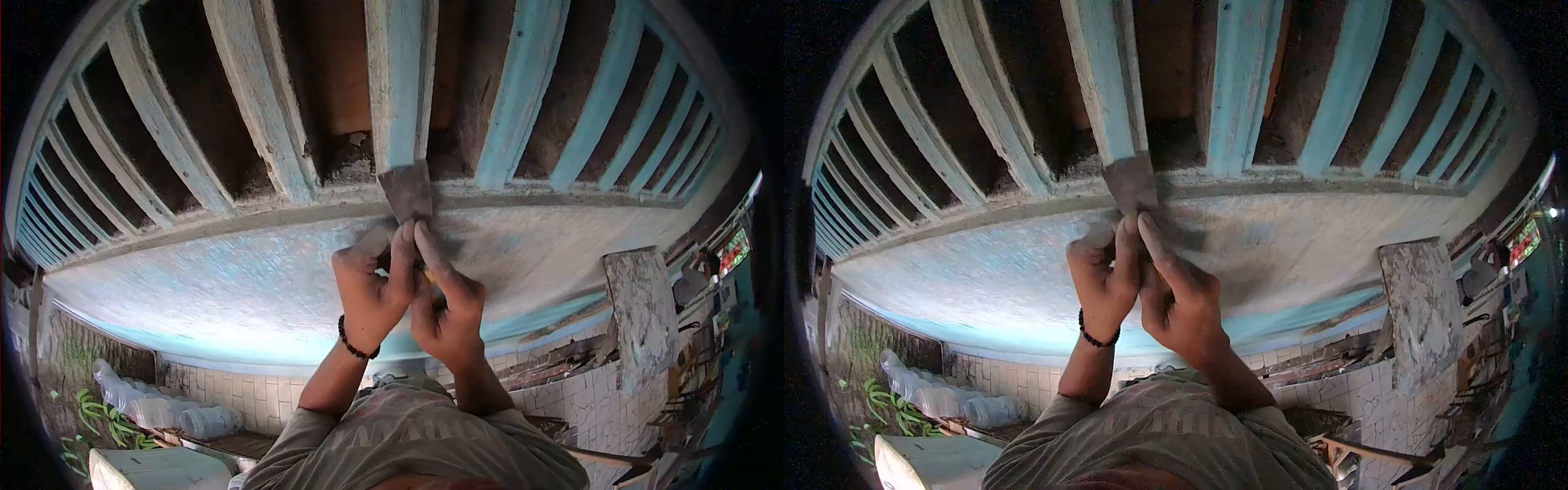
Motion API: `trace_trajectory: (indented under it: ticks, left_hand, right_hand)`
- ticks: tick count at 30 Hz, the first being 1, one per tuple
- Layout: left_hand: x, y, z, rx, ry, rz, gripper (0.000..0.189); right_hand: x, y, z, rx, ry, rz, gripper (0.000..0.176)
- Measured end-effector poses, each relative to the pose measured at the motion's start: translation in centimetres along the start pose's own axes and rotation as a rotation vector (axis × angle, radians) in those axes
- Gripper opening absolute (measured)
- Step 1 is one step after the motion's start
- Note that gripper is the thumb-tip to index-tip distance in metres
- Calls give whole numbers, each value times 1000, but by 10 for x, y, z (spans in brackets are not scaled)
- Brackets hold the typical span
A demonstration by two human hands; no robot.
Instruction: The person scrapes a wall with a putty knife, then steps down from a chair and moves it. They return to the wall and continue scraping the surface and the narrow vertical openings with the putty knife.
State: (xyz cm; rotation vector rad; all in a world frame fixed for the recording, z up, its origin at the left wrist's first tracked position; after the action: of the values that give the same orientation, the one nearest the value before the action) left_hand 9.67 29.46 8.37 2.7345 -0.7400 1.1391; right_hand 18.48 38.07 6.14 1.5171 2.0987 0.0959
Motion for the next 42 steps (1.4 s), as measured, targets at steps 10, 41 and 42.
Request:
trace_trajectory:
  ticks: [10, 41, 42]
  left_hand:
    - [-6, -5, -5, 50, -41, -36, 30]
    - [24, -19, -38, 85, -64, 125, 35]
    - [27, -20, -38, 88, -64, 124, 35]
  right_hand:
    - [4, 8, -11, -30, 0, -101, 63]
    - [-2, 33, -52, -200, -6, -273, 54]
    - [-2, 34, -54, -229, -26, -285, 54]
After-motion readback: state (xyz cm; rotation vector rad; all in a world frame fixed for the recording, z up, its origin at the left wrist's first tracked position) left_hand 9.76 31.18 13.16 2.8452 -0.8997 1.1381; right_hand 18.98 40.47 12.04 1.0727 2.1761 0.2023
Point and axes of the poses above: each hand's wrist, its own z-axis away from the middle knuckle, its own y-axis out of the back of the hand, x = y × z, the point moved 3 cm from there along -z, towards the middle knuckle, and after that the axes turned 15 degrees about z, right-handed, at the moved point
